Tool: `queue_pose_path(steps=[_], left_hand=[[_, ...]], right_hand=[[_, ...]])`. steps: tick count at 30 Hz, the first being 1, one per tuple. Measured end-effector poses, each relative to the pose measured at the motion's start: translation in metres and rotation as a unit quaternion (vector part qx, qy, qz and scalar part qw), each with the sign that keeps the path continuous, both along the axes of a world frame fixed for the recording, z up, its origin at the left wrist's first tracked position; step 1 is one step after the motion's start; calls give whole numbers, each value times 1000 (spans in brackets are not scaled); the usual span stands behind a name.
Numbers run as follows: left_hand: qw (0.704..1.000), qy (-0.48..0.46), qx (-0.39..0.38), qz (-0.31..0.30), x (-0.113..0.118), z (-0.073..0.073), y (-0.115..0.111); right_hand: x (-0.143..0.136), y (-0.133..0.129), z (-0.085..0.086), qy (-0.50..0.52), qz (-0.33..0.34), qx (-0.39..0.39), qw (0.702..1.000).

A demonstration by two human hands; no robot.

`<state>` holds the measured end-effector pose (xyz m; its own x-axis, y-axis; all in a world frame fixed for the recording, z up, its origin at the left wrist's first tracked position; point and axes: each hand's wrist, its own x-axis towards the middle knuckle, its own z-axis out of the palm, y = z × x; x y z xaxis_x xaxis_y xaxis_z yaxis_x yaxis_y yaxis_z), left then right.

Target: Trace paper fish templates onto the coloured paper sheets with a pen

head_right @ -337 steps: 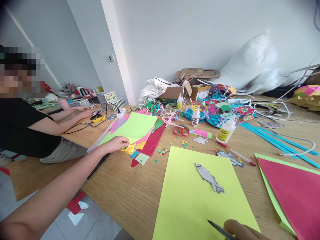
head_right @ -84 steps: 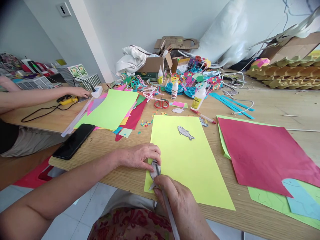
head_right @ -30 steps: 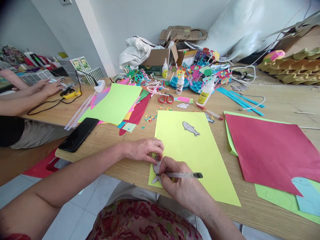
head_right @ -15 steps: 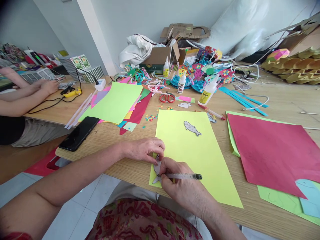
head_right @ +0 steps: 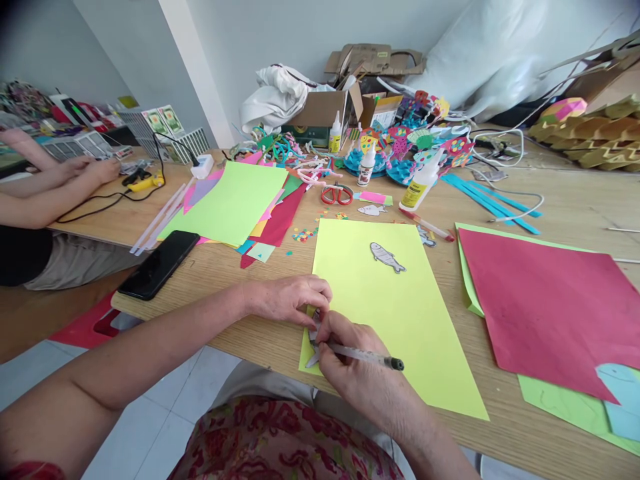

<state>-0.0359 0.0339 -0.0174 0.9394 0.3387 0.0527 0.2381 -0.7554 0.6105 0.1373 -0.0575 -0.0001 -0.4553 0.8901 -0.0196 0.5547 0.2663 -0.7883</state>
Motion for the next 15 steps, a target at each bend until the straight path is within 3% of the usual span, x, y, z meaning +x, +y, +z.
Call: queue_pose_path(steps=[15], left_hand=[[1000, -2, -12, -1, 0, 5, -1]], right_hand=[[-4, 0, -5, 1, -26, 3, 1000]])
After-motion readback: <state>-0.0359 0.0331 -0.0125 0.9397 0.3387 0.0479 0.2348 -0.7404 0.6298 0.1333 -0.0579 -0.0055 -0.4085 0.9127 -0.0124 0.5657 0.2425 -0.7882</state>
